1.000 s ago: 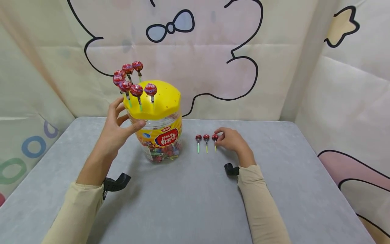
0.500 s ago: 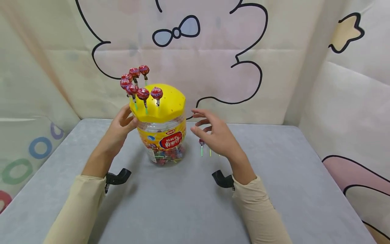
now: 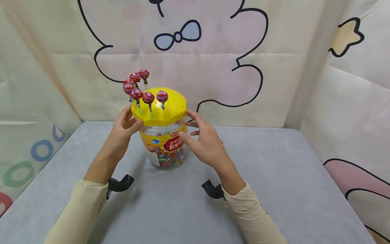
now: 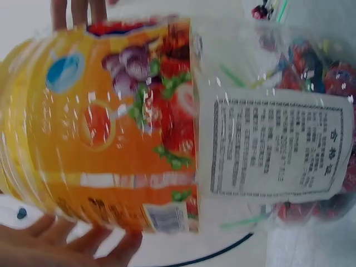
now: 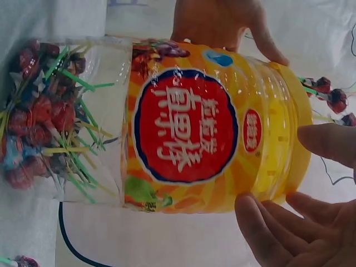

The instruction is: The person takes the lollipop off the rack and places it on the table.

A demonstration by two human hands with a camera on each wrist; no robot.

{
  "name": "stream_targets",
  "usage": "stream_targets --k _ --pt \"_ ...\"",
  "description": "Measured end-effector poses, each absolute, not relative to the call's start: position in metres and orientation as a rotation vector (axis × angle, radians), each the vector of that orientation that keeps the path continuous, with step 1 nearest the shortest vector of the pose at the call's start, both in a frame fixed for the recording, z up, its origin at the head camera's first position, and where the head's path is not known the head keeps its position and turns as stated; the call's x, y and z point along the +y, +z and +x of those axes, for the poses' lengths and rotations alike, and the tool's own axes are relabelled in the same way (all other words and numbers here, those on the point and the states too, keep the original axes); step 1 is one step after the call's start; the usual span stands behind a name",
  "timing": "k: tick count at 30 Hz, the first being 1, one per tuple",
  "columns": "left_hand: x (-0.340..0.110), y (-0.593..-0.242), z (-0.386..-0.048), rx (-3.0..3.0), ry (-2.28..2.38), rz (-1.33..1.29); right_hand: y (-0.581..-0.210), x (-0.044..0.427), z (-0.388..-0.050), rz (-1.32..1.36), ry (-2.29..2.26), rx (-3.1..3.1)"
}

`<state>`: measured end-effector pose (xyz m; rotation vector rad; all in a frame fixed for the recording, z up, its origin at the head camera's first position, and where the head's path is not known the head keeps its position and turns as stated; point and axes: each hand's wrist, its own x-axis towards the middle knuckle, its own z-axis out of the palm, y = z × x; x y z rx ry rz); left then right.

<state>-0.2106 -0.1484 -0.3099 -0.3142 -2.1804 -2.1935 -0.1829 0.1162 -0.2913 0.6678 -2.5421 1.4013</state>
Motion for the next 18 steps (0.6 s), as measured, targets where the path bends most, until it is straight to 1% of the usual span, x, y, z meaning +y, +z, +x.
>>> stream_targets --k 10,14,18 --pt "-0.113 -0.31 -0.18 -2.088 -2.147 0.02 -0.296 0.102 -0.191 0.536 1.491 -2.539" --pt "-0.108 -0.306 -0.175 -2.116 -2.114 0.066 -0.295 0.1 -0.195 0.528 1.488 -2.541" --pt "-0.118 -0.303 -0.18 -2.117 -2.101 0.052 -0.293 0.101 -0.196 0.537 1.522 -2.549"
